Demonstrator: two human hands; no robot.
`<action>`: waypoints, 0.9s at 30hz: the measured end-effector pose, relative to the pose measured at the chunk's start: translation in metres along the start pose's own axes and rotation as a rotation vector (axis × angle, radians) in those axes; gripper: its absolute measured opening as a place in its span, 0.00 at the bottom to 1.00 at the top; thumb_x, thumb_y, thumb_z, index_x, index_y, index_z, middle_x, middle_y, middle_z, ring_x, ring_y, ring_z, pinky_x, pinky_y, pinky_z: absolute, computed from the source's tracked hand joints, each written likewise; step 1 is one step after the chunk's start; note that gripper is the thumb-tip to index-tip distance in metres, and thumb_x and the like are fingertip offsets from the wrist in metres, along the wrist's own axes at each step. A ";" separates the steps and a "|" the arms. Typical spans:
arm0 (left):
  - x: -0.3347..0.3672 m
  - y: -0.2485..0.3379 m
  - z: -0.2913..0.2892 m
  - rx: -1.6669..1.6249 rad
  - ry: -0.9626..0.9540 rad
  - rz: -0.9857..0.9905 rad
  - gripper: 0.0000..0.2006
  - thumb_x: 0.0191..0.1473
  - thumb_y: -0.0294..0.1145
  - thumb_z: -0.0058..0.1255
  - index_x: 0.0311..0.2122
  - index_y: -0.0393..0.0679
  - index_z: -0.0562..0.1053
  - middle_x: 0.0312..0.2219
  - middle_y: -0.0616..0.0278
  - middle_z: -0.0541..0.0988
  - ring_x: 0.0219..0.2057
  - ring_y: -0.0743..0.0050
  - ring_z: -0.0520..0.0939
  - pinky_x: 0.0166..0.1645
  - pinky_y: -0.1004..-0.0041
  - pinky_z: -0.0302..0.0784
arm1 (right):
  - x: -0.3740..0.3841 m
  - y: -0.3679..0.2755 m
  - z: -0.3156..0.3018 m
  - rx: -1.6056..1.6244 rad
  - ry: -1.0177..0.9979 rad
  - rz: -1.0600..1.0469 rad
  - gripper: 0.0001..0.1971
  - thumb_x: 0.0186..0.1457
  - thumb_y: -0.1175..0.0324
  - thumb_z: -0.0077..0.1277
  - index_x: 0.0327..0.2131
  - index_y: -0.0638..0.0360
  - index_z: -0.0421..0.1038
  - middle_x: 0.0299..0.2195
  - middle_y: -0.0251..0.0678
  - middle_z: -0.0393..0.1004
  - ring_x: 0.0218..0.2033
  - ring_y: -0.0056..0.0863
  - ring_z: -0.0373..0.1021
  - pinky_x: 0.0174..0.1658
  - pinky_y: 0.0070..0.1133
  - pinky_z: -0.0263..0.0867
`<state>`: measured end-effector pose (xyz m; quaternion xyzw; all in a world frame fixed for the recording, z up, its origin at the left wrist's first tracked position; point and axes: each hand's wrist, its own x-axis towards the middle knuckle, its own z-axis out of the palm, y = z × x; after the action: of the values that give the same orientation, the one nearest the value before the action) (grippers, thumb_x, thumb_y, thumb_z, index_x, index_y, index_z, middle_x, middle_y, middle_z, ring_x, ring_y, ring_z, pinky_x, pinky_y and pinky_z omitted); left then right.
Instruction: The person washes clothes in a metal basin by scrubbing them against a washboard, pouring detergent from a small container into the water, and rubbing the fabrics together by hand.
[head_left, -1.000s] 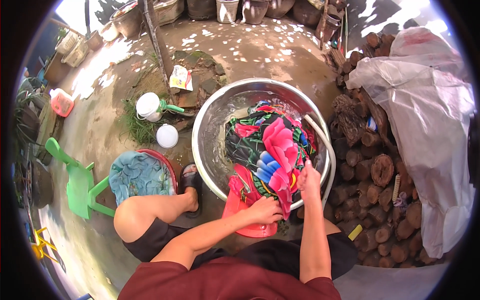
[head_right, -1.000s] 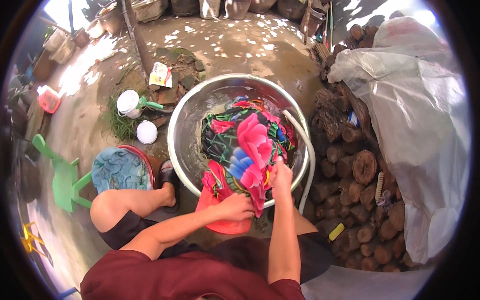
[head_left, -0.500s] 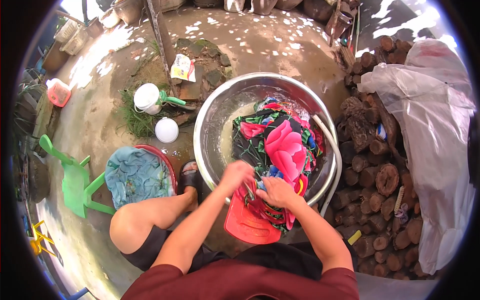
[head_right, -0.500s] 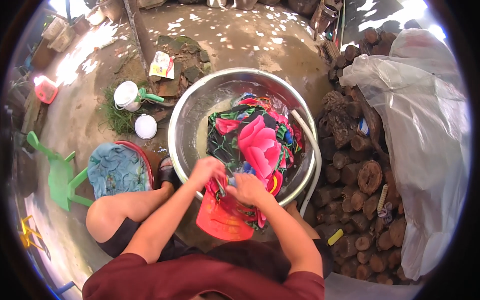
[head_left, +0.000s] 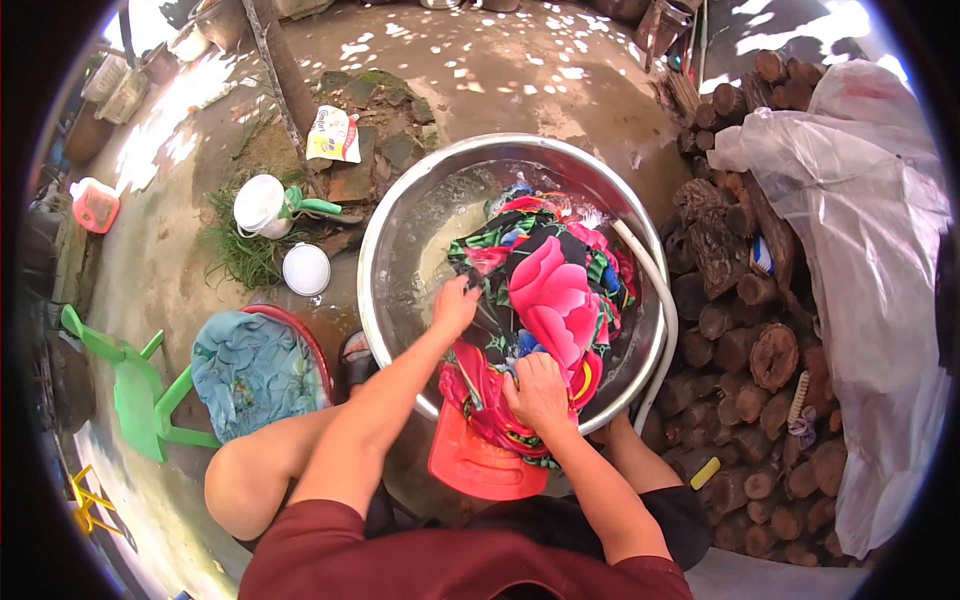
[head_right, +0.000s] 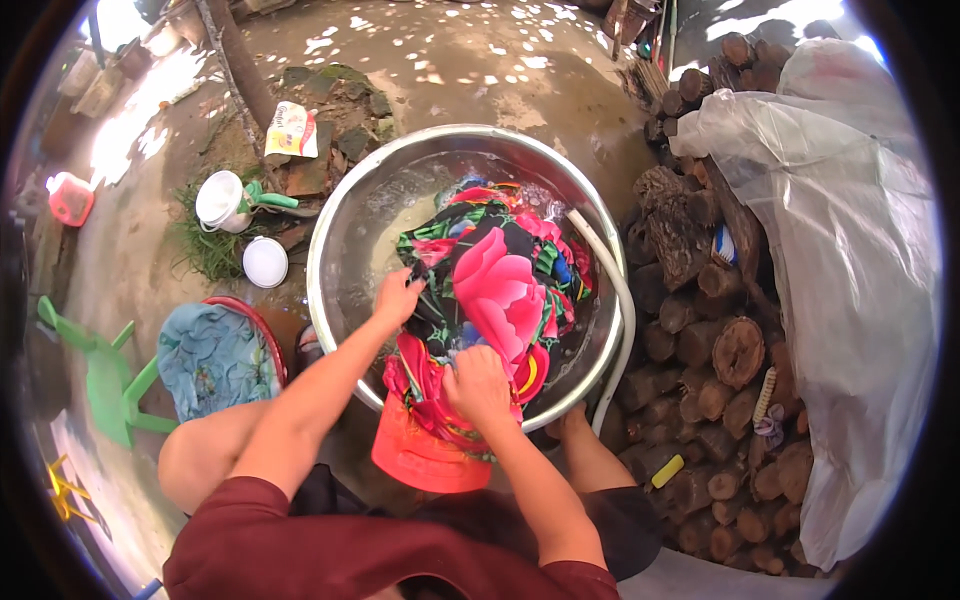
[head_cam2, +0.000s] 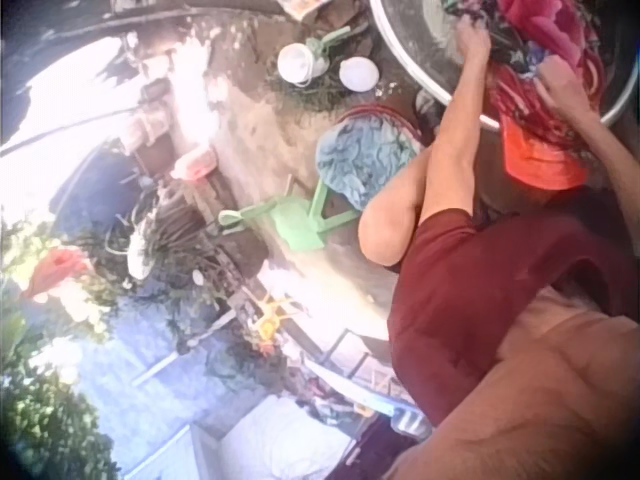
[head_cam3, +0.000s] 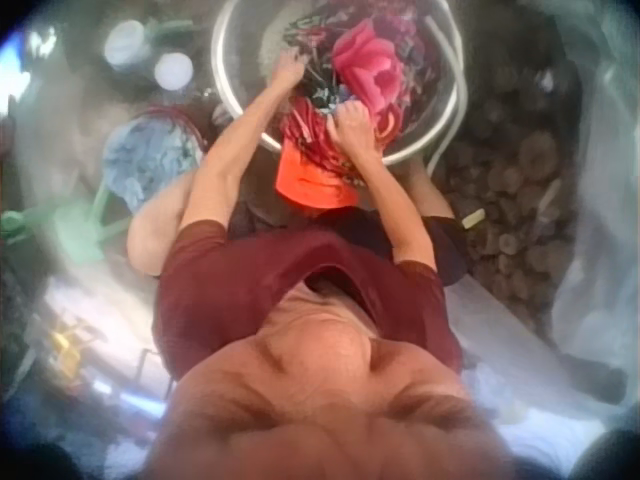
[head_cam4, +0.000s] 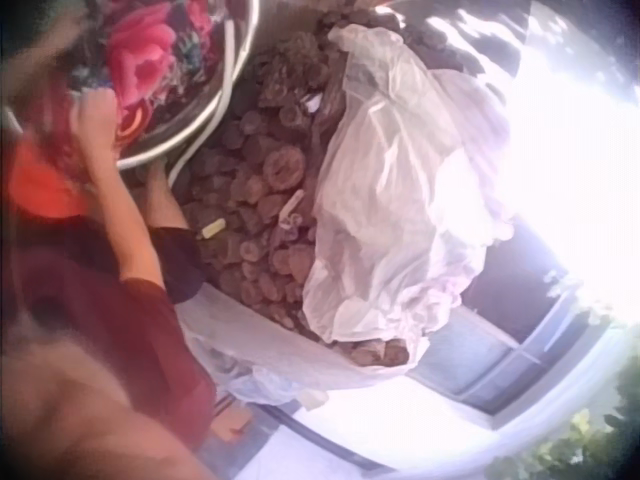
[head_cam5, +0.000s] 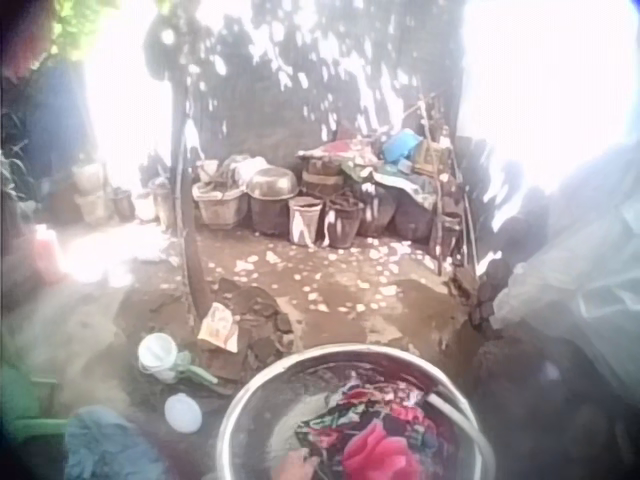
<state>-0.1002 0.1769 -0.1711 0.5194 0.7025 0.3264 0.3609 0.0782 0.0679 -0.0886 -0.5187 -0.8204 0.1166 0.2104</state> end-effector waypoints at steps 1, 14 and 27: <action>-0.007 0.025 -0.013 -0.007 -0.065 0.091 0.13 0.49 0.37 0.51 0.32 0.37 0.70 0.26 0.45 0.76 0.32 0.42 0.77 0.35 0.55 0.70 | 0.001 -0.003 0.001 -0.028 0.004 0.027 0.10 0.44 0.67 0.53 0.24 0.60 0.64 0.26 0.42 0.65 0.34 0.41 0.64 0.38 0.34 0.61; -0.019 0.028 0.049 0.693 -0.265 0.417 0.09 0.50 0.32 0.42 0.34 0.41 0.71 0.32 0.51 0.73 0.33 0.51 0.77 0.34 0.54 0.71 | -0.036 -0.017 -0.020 -0.008 -0.167 -0.162 0.23 0.48 0.65 0.52 0.48 0.66 0.65 0.44 0.46 0.70 0.48 0.43 0.65 0.55 0.36 0.57; -0.092 0.079 0.006 0.544 -0.708 0.706 0.10 0.47 0.41 0.49 0.24 0.45 0.72 0.22 0.58 0.70 0.25 0.60 0.76 0.25 0.61 0.68 | -0.058 -0.001 0.000 0.103 -0.177 -0.511 0.15 0.46 0.69 0.45 0.39 0.64 0.70 0.42 0.42 0.71 0.46 0.35 0.68 0.51 0.32 0.63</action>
<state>-0.0374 0.1079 -0.0934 0.8746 0.3814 0.0406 0.2965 0.0992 0.0156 -0.1009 -0.2712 -0.9329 0.1460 0.1866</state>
